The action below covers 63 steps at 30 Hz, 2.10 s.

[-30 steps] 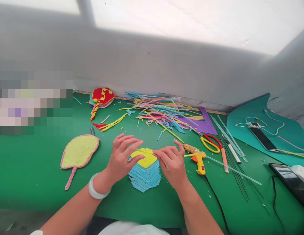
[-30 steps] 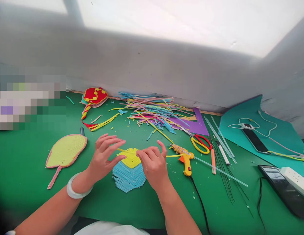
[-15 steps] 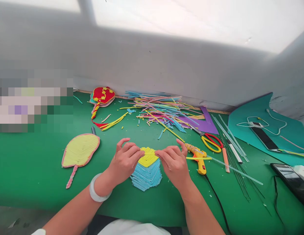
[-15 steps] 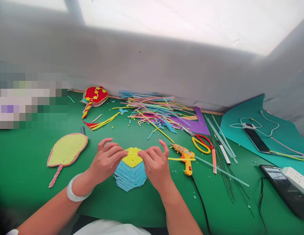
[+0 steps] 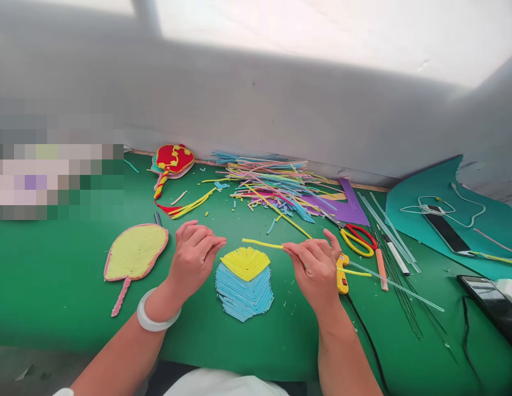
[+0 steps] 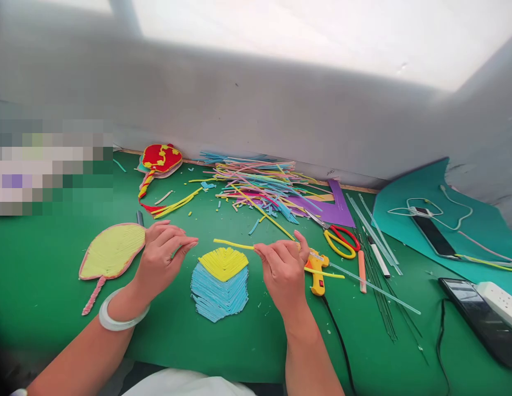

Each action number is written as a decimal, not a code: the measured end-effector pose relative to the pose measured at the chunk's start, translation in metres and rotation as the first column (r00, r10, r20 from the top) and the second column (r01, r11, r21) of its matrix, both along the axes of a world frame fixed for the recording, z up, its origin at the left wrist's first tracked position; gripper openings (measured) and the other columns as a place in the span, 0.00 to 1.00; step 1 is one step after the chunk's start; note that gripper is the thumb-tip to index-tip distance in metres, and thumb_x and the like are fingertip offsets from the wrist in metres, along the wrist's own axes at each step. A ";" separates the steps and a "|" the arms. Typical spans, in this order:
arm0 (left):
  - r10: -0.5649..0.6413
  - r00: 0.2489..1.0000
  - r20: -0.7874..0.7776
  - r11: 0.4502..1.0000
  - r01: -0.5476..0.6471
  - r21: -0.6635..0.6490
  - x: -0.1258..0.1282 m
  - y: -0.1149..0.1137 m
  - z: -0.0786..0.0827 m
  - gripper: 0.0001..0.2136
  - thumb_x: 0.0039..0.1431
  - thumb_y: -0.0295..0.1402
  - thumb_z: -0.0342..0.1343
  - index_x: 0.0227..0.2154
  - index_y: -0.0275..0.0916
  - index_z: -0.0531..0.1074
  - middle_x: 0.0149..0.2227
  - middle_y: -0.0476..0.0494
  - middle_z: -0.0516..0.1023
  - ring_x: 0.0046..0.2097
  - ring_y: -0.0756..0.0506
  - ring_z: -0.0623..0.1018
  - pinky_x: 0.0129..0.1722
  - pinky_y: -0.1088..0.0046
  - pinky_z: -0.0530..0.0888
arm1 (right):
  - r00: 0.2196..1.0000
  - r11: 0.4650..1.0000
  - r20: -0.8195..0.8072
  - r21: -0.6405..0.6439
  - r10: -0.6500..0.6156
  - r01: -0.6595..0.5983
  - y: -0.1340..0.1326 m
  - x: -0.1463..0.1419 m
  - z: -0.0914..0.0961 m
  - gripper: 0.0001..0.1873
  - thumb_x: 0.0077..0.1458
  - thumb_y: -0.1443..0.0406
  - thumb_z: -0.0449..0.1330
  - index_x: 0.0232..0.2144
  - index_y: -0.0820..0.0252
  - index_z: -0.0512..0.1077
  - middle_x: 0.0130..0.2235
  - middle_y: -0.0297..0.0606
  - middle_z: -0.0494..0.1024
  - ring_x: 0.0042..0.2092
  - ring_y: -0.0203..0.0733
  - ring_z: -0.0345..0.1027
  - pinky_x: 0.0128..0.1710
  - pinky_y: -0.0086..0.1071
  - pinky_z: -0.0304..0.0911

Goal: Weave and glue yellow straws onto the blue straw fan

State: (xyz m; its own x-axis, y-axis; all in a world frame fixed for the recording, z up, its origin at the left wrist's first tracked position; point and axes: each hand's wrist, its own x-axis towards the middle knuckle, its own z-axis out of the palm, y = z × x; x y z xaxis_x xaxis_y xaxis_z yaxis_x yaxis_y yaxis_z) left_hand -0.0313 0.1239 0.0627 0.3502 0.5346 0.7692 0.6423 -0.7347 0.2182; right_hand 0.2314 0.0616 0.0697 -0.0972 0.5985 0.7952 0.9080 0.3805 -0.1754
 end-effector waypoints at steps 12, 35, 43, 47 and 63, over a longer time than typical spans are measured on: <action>-0.180 0.982 0.048 0.970 0.186 -0.157 0.017 -0.014 -0.003 0.02 0.66 0.33 0.57 0.39 0.44 0.74 0.34 0.50 0.78 0.39 0.47 0.75 0.56 0.57 0.69 | 0.991 0.990 -0.045 -0.057 0.129 -0.132 -0.004 -0.023 0.002 0.08 0.64 0.69 0.61 0.39 0.49 0.77 0.32 0.27 0.81 0.36 0.36 0.70 0.66 0.50 0.48; -0.208 0.972 0.107 0.954 0.226 -0.199 0.024 -0.020 -0.007 0.05 0.66 0.37 0.58 0.40 0.43 0.73 0.36 0.48 0.78 0.41 0.46 0.75 0.56 0.55 0.70 | 0.984 0.985 -0.084 -0.054 0.158 -0.163 -0.008 -0.043 -0.001 0.07 0.64 0.69 0.59 0.38 0.50 0.75 0.30 0.27 0.81 0.35 0.37 0.72 0.65 0.49 0.48; -0.301 0.943 0.139 0.914 0.327 -0.240 0.024 -0.022 -0.003 0.05 0.67 0.29 0.55 0.35 0.44 0.73 0.31 0.52 0.77 0.37 0.48 0.74 0.56 0.57 0.68 | 0.985 0.986 -0.077 -0.047 0.158 -0.162 -0.007 -0.043 -0.003 0.08 0.64 0.71 0.59 0.37 0.51 0.74 0.28 0.26 0.79 0.34 0.35 0.70 0.65 0.48 0.49; -0.351 0.923 0.158 0.873 0.383 -0.302 0.024 -0.022 -0.002 0.07 0.68 0.30 0.54 0.33 0.44 0.72 0.30 0.52 0.77 0.36 0.48 0.75 0.56 0.58 0.69 | 0.984 0.985 -0.071 -0.041 0.162 -0.165 -0.006 -0.042 -0.004 0.08 0.63 0.71 0.59 0.35 0.52 0.74 0.26 0.26 0.77 0.33 0.35 0.68 0.65 0.47 0.50; -0.239 0.970 0.032 0.965 0.241 -0.107 0.027 -0.022 -0.003 0.05 0.67 0.25 0.54 0.37 0.42 0.72 0.30 0.52 0.75 0.34 0.50 0.72 0.54 0.60 0.69 | 0.980 0.970 -0.034 -0.140 0.197 -0.200 -0.005 -0.045 -0.008 0.07 0.67 0.64 0.58 0.41 0.53 0.77 0.30 0.29 0.79 0.36 0.35 0.69 0.66 0.46 0.46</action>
